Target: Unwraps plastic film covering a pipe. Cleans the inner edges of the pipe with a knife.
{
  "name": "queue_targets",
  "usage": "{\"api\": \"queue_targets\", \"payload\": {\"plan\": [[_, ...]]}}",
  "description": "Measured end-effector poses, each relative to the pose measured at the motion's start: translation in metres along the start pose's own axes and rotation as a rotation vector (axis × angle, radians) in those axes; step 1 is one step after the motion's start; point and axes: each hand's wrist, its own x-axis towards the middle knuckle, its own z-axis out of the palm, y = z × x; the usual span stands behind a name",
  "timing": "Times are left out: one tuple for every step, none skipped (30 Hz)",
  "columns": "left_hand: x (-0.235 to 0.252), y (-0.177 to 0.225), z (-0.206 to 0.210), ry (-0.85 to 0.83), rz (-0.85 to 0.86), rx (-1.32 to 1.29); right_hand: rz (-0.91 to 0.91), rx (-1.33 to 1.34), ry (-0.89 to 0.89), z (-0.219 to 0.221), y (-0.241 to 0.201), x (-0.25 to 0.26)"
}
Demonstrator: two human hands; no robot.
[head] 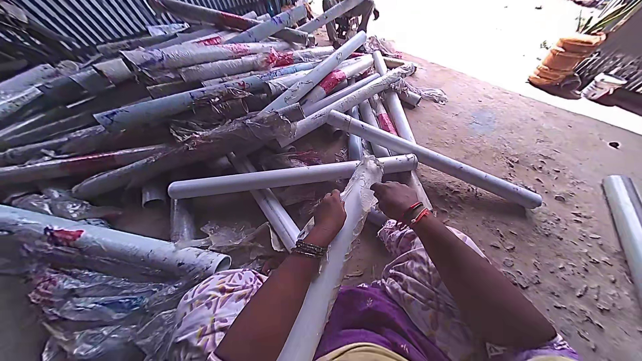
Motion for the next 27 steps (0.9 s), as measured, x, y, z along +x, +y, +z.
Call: {"api": "queue_targets", "payload": {"plan": [[0.002, -0.001, 0.001, -0.004, -0.008, 0.008, 0.008, -0.026, -0.013, 0.006, -0.003, 0.002], [0.004, -0.002, 0.003, -0.008, -0.018, 0.02, 0.019, -0.035, -0.02, 0.012, -0.006, 0.006], [0.006, -0.003, 0.005, -0.009, -0.026, 0.027, 0.028, -0.038, -0.02, 0.016, -0.008, 0.01], [0.007, -0.005, 0.007, -0.007, -0.032, 0.028, 0.035, -0.04, -0.013, 0.019, -0.01, 0.014], [0.008, -0.006, 0.009, -0.004, -0.035, 0.024, 0.041, -0.037, -0.003, 0.022, -0.011, 0.017], [0.009, -0.008, 0.01, 0.002, -0.036, 0.02, 0.045, -0.033, 0.001, 0.023, -0.012, 0.019], [0.008, -0.009, 0.01, 0.008, -0.038, 0.018, 0.046, -0.03, 0.004, 0.022, -0.013, 0.022], [0.007, -0.01, 0.01, 0.015, -0.041, 0.017, 0.043, -0.025, 0.01, 0.022, -0.013, 0.024], [0.006, -0.01, 0.009, 0.025, -0.044, 0.016, 0.037, -0.014, 0.016, 0.022, -0.014, 0.026], [0.005, -0.011, 0.007, 0.032, -0.049, 0.015, 0.032, -0.004, 0.017, 0.021, -0.014, 0.027], [0.004, -0.012, 0.005, 0.039, -0.052, 0.009, 0.029, 0.004, 0.019, 0.02, -0.015, 0.027], [0.003, -0.013, 0.003, 0.044, -0.053, -0.002, 0.029, 0.012, 0.023, 0.02, -0.016, 0.028], [0.003, -0.013, 0.002, 0.05, -0.05, -0.019, 0.032, 0.017, 0.029, 0.021, -0.017, 0.028], [0.003, -0.014, 0.001, 0.061, -0.043, -0.035, 0.037, 0.016, 0.034, 0.022, -0.019, 0.029], [0.003, -0.013, 0.0, 0.069, -0.039, -0.046, 0.042, 0.011, 0.037, 0.024, -0.021, 0.03], [0.003, -0.013, 0.0, 0.073, -0.035, -0.054, 0.053, 0.004, 0.039, 0.027, -0.025, 0.031], [0.003, -0.012, 0.0, 0.072, -0.033, -0.06, 0.067, -0.007, 0.037, 0.028, -0.029, 0.032], [0.002, -0.011, 0.0, 0.07, -0.031, -0.063, 0.074, -0.013, 0.042, 0.03, -0.033, 0.034], [0.002, -0.01, -0.001, 0.066, -0.028, -0.061, 0.078, -0.009, 0.051, 0.031, -0.035, 0.036], [0.002, -0.01, -0.001, 0.063, -0.024, -0.063, 0.077, 0.004, 0.055, 0.03, -0.035, 0.039], [0.002, -0.01, -0.001, 0.058, -0.023, -0.065, 0.072, 0.021, 0.053, 0.029, -0.034, 0.042], [0.003, -0.011, 0.0, 0.05, -0.022, -0.066, 0.065, 0.035, 0.049, 0.029, -0.032, 0.045], [0.003, -0.012, 0.001, 0.04, -0.023, -0.062, 0.061, 0.041, 0.045, 0.029, -0.03, 0.049], [0.004, -0.012, 0.001, 0.035, -0.022, -0.055, 0.062, 0.045, 0.044, 0.029, -0.029, 0.052], [0.005, -0.013, 0.002, 0.029, -0.022, -0.048, 0.064, 0.048, 0.043, 0.031, -0.029, 0.055], [0.005, -0.013, 0.003, 0.022, -0.024, -0.04, 0.067, 0.047, 0.041, 0.033, -0.028, 0.058], [0.005, -0.013, 0.002, 0.016, -0.027, -0.031, 0.075, 0.04, 0.035, 0.036, -0.03, 0.06]]}}
